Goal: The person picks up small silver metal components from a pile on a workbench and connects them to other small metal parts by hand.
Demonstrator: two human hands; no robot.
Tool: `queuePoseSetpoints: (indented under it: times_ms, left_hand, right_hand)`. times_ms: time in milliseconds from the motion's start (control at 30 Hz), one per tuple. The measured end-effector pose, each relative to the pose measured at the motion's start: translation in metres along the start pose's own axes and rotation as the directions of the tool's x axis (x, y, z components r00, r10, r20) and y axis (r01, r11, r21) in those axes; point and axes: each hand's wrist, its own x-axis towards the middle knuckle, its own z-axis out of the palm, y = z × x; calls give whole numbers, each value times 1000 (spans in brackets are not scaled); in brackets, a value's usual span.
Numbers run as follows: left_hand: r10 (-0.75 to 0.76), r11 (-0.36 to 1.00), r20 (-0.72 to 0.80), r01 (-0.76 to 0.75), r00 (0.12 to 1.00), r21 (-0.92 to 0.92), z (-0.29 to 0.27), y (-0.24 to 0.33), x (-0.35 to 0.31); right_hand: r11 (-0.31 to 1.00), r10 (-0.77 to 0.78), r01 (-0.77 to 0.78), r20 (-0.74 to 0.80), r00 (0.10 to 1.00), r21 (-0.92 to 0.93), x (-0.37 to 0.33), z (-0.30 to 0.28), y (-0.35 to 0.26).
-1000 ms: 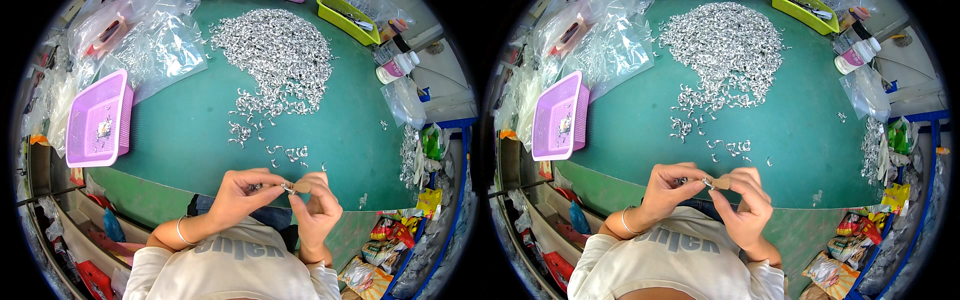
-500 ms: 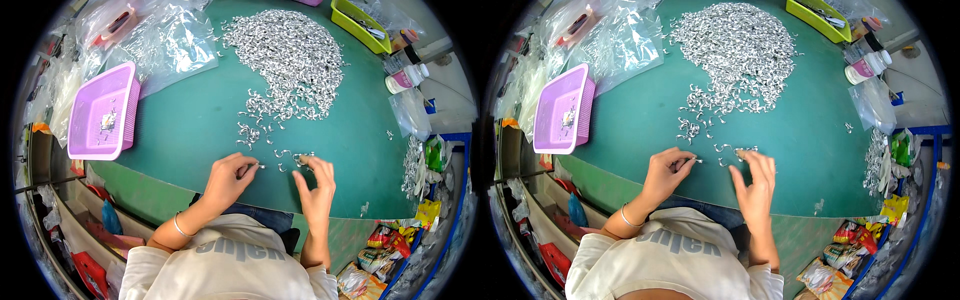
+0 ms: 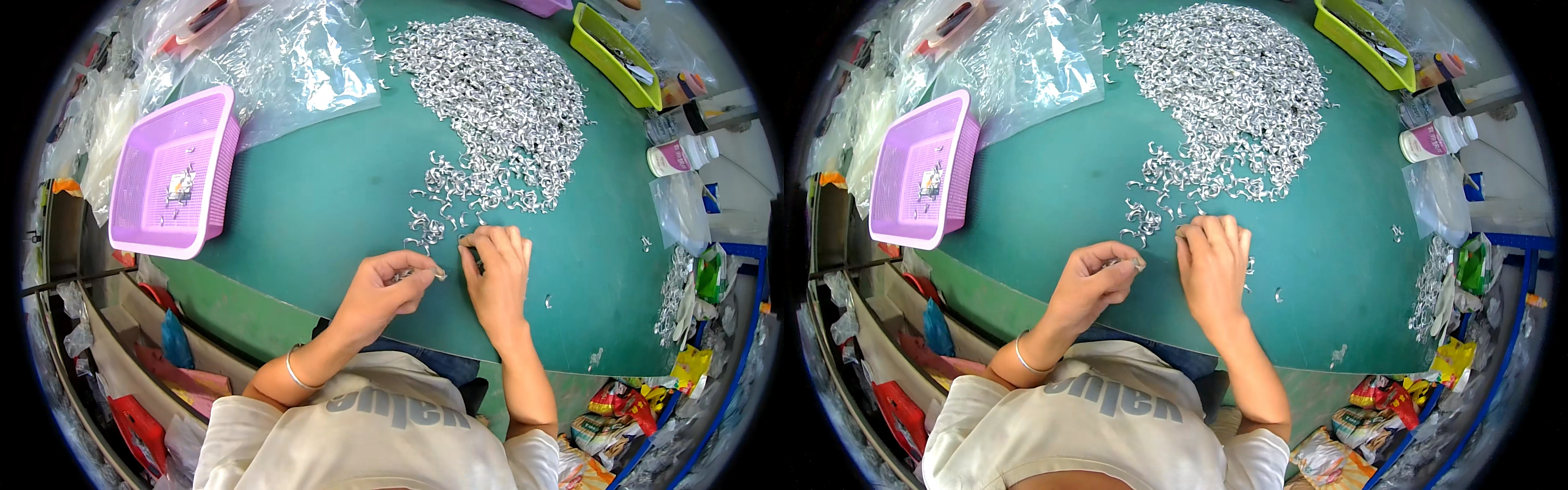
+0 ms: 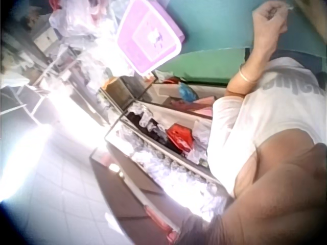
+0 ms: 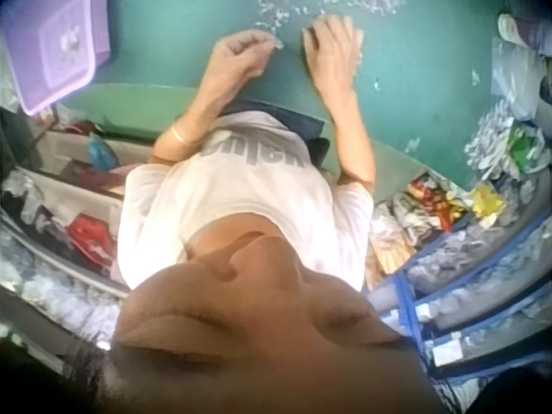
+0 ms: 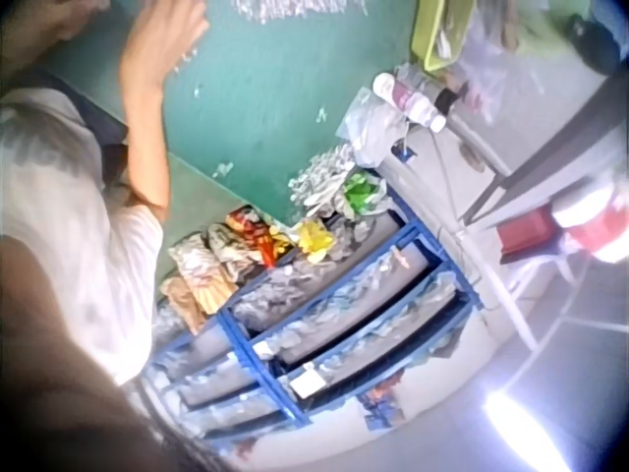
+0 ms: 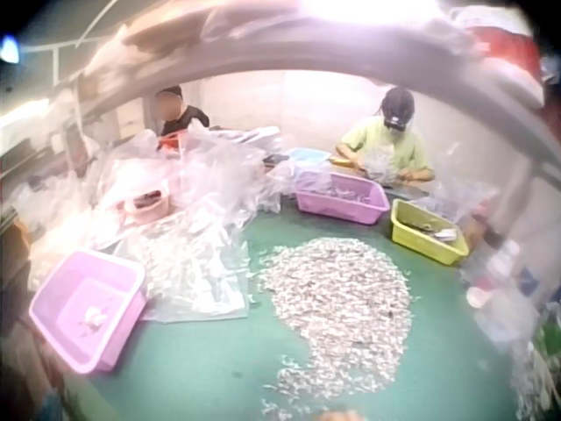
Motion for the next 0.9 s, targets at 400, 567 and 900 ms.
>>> queuePoseSetpoints:
  times_ms: [400, 567, 900]
  left_hand:
    - [117, 981, 44, -122, 992, 150, 13, 11, -16]
    - [269, 935, 89, -282, 959, 217, 26, 13, -26]
    - [214, 976, 154, -219, 965, 14, 23, 14, -32]
  right_hand:
    - [545, 351, -265, 70, 934, 795, -27, -39, -37]
    - [470, 324, -231, 77, 943, 852, -31, -49, -53]
    - [512, 256, -170, 39, 966, 842, -32, -49, -61]
